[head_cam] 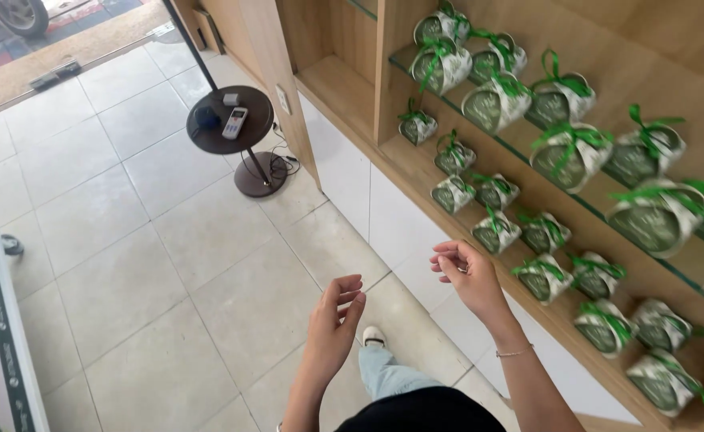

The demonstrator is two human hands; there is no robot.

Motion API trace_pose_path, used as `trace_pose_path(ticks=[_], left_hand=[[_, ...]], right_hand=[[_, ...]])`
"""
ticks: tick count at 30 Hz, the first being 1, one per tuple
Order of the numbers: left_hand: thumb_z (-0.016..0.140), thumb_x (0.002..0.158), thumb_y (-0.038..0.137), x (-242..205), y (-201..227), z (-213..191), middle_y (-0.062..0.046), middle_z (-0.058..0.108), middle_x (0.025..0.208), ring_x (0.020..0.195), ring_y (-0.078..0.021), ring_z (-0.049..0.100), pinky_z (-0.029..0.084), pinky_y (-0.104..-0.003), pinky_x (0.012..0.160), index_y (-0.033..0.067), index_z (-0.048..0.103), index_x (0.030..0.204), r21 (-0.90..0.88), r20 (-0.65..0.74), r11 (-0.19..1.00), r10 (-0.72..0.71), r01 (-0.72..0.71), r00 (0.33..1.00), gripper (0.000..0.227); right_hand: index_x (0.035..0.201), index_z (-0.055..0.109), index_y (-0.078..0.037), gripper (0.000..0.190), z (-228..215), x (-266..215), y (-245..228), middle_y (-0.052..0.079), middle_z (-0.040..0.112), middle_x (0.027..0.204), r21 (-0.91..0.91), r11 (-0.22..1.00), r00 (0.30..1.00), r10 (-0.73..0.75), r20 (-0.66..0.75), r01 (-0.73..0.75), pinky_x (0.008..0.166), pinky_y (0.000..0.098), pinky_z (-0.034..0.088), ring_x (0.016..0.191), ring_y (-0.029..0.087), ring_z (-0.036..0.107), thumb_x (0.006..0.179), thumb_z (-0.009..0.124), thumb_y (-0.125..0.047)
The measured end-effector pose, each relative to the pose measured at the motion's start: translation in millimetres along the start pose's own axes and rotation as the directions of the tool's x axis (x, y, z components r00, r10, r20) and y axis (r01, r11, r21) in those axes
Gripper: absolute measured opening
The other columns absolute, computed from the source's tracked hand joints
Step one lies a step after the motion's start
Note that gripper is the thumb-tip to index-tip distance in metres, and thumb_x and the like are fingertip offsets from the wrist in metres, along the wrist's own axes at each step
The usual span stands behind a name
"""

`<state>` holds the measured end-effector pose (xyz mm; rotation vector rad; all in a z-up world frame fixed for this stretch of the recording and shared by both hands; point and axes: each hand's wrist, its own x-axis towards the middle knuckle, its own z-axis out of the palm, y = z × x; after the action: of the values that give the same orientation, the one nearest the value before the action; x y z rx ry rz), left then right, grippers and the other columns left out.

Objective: Moving small green gift boxes from a display shelf and arranging them on a workbench.

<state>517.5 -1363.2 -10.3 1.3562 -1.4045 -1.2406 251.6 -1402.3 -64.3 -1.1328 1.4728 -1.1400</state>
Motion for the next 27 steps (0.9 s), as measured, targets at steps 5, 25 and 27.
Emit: trace_pose_path(ticks=[5,25,27], left_hand=[[0.060,0.098,0.019,115.0,14.5,-7.8,-0.008,0.071,0.126,0.115,-0.0204,0.071,0.059,-0.036,0.089,0.0064,0.062,0.122,0.017,0.077,1.000,-0.020,0.019,0.997,0.027],[0.063,0.098,0.014,448.2,13.6,-22.6,-0.009,0.075,0.113,0.103,-0.0203,0.073,0.060,-0.034,0.080,0.0037,0.066,0.116,0.045,0.628,0.982,0.116,-0.184,0.770,0.021],[0.063,0.097,0.011,467.9,11.8,-28.1,-0.009,0.075,0.114,0.102,-0.0201,0.074,0.061,-0.033,0.081,0.0021,0.065,0.113,0.006,0.676,0.980,0.143,-0.200,0.723,0.019]], right_hand=[[0.114,0.067,-0.003,0.019,7.2,103.5,-10.4,0.008,0.075,0.102,-0.002,0.999,0.999,-0.037,-0.036,0.037,0.077,0.0300,0.060,0.092,0.015,0.073,0.097,0.060,-0.010],[0.117,0.074,-0.003,0.042,-1.8,405.6,81.4,0.026,0.074,0.096,-0.466,0.613,0.761,0.413,-0.500,-0.638,0.082,0.0468,0.054,0.086,0.035,0.070,0.116,0.051,-0.038],[0.117,0.064,-0.002,0.030,-12.5,439.0,155.4,0.021,0.068,0.108,-0.867,0.480,0.834,-0.418,-0.360,-0.134,0.084,0.0464,0.054,0.098,0.035,0.066,0.093,0.067,-0.020]])
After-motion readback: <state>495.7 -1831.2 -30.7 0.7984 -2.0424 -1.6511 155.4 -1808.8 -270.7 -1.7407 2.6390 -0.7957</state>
